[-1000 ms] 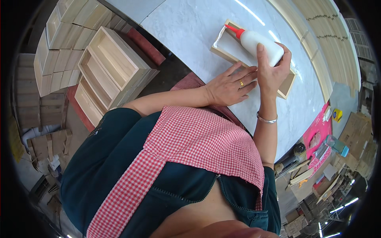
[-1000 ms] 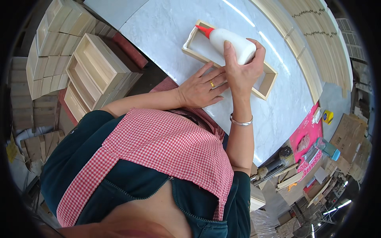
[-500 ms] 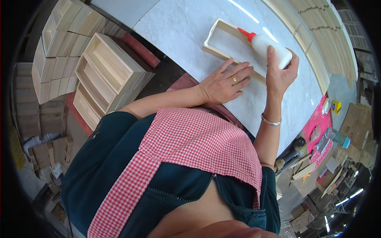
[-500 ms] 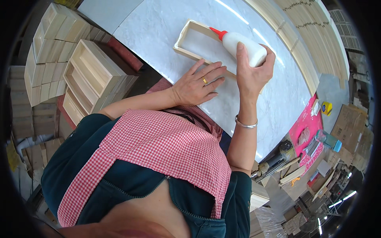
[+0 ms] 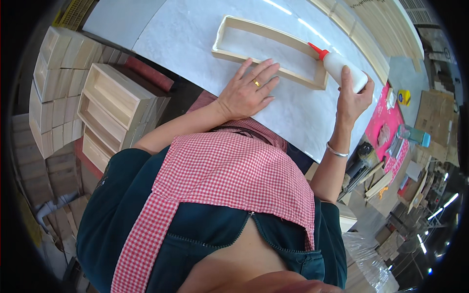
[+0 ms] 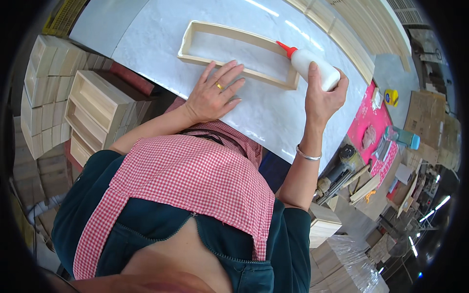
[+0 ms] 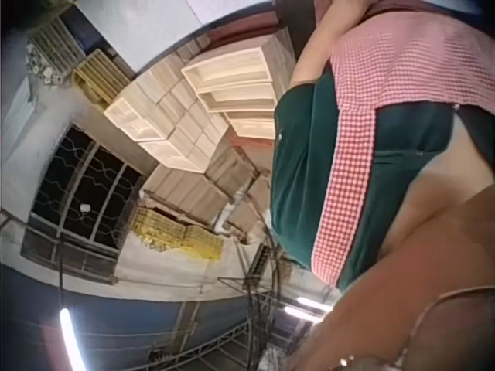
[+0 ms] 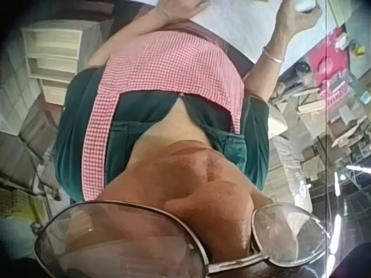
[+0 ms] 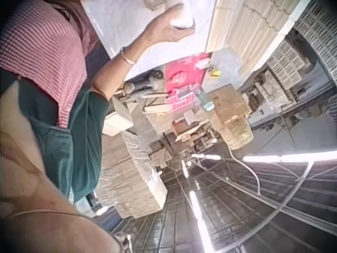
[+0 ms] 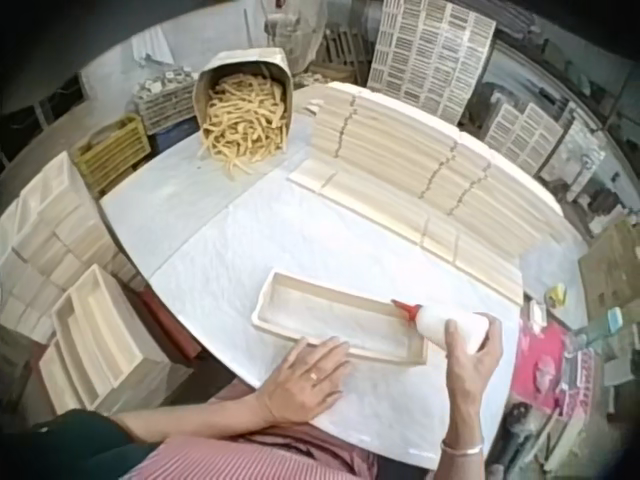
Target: Assemble wooden boxes using glue, a nail gun, and a hammer.
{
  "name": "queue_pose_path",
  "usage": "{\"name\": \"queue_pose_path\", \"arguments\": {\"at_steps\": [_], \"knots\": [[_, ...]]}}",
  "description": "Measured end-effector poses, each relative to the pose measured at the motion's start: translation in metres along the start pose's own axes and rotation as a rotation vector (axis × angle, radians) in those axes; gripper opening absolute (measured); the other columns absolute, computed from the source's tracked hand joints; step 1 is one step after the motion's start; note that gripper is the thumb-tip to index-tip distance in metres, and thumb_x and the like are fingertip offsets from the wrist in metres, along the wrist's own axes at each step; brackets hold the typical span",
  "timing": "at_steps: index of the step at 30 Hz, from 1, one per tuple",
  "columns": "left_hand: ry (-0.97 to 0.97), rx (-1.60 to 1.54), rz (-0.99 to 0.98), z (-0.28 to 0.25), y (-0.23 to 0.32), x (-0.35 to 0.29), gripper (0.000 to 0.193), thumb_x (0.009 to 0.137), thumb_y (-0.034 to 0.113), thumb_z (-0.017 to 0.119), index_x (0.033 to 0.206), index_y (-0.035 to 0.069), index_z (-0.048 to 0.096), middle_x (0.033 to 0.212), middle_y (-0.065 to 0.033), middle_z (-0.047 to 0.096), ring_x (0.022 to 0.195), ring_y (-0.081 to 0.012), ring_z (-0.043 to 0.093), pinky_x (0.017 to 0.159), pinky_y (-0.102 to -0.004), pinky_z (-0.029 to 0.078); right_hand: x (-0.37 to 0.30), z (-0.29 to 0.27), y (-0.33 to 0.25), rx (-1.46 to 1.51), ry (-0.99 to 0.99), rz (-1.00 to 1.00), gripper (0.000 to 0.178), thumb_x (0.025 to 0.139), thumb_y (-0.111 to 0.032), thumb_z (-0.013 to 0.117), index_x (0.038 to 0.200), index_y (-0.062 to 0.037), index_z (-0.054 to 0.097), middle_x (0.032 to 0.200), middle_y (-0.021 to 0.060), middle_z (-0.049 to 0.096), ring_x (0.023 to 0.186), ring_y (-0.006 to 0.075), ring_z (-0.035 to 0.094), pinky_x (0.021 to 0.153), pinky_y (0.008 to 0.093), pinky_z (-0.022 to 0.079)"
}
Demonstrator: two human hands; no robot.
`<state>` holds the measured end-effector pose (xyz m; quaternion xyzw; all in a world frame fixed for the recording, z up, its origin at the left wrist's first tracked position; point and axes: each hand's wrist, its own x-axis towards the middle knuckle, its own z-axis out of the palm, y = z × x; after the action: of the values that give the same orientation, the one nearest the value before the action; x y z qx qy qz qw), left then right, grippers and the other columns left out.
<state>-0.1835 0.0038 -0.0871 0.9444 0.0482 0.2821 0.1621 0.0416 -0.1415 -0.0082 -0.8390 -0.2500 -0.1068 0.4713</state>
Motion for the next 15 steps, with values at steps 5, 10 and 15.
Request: {"name": "queue_pose_path", "arguments": {"at_steps": [5,10,15], "knots": [[-0.001,0.009,-0.003,0.002,0.000,-0.001,0.043,0.085,0.027,0.070,0.121,0.004,0.063,0.153,-0.0147,0.044,0.147,-0.0281,0.035,0.122,-0.0519,0.019,0.002,-0.021,0.006,-0.018,0.044,0.083,0.054,0.083,-0.035,0.082,0.112,0.0029,0.059,0.098,0.0167,0.065,0.082,0.0240,0.065,0.068,0.0319,0.056],[-0.004,0.030,-0.007,0.002,0.001,0.000,0.042,0.085,0.027,0.070,0.120,0.005,0.063,0.153,-0.0135,0.045,0.146,-0.0274,0.035,0.122,-0.0515,0.019,0.003,-0.035,0.012,-0.035,0.075,0.132,0.053,0.082,-0.033,0.082,0.113,0.0029,0.059,0.098,0.0165,0.065,0.084,0.0243,0.064,0.075,0.0346,0.055],[-0.004,0.034,-0.013,0.000,0.003,0.001,0.043,0.084,0.025,0.071,0.121,0.006,0.063,0.153,-0.0123,0.045,0.146,-0.0275,0.036,0.122,-0.0516,0.020,0.003,-0.043,0.020,-0.057,0.078,0.126,0.054,0.082,-0.033,0.083,0.113,0.0035,0.059,0.097,0.0169,0.066,0.083,0.0240,0.064,0.075,0.0347,0.055]]}}
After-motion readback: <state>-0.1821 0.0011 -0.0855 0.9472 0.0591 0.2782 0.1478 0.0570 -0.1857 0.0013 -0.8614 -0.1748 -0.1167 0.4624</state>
